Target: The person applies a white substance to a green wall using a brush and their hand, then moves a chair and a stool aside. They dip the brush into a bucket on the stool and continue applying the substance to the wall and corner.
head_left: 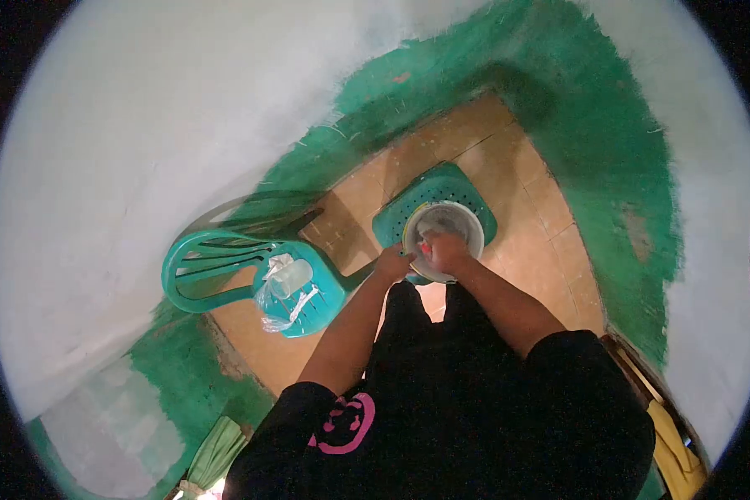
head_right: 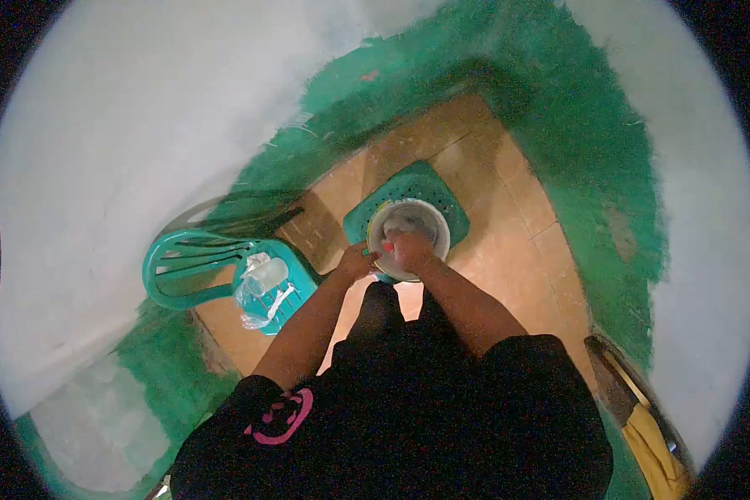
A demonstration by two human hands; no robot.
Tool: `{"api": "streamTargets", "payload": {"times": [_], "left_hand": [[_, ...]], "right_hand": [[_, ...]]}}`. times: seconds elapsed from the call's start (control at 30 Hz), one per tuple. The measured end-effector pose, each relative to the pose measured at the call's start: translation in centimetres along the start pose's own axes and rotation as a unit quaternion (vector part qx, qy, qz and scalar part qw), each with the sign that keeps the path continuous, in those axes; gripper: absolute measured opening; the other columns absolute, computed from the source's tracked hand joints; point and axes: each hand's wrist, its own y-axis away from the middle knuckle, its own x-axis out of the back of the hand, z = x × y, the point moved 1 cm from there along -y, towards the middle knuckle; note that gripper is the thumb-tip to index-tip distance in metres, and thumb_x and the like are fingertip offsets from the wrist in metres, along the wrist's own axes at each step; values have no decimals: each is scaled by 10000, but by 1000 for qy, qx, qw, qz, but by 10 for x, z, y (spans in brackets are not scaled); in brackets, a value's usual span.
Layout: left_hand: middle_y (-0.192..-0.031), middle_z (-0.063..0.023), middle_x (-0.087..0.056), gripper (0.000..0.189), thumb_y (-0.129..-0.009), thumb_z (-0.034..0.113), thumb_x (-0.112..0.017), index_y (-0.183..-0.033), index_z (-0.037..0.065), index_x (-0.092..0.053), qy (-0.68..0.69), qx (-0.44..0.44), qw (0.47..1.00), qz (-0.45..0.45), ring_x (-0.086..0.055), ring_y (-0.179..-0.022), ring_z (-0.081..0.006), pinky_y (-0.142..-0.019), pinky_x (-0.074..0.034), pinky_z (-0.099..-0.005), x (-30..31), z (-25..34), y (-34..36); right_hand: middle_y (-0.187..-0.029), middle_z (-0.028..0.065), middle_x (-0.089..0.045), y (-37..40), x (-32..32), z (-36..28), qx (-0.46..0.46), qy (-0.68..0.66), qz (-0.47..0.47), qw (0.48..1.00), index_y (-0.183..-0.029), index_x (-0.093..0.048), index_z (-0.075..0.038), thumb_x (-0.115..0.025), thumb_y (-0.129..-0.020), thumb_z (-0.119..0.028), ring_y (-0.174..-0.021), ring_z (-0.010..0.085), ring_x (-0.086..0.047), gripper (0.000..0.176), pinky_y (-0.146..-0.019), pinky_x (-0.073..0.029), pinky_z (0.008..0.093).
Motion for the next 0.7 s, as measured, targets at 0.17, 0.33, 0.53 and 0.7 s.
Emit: {"api": "streamTargets", "payload": {"times": [0.17,0.33,0.53,0.7], "left_hand": [[-896,-174,-663,376,-781,196,-653,-1113,36,-580,-136,-58,988,44,-671,-696,-274,-647,-529,-365,-5,-42,-35],[-843,-188,-663,378,-763,249,-641,-1063,21,-606,-34,-44,997,48,-661,-771,-307,-710,-515,-373,-6,-17,-12],[-877,-209,-655,374,-703,240,-650,-1020,43,-636,-2,27,994,101,-644,-843,-320,-760,-497,-395,-18,-34,-34],[-932,-201,-649,353,-694,227,-631,-1005,62,-647,-53,26,985,161,-627,-891,-329,-795,-483,-403,-24,-29,-30]], "right_hand": [[-836,188,-636,16,16,16,90,-29,-119,988,-1060,-611,-136,-552,-816,-282,-755,379,-612,290,-687,-480,485],[-817,165,-641,8,47,14,116,30,-90,989,-1025,-619,-141,-555,-782,-256,-735,348,-623,277,-661,-488,476],[-804,193,-637,19,29,5,-45,129,-53,989,-968,-610,-68,-540,-785,-244,-733,347,-626,264,-661,-499,460],[-829,204,-638,33,-12,7,-135,16,61,989,-930,-618,-47,-546,-801,-268,-765,371,-623,266,-679,-500,449]]}}
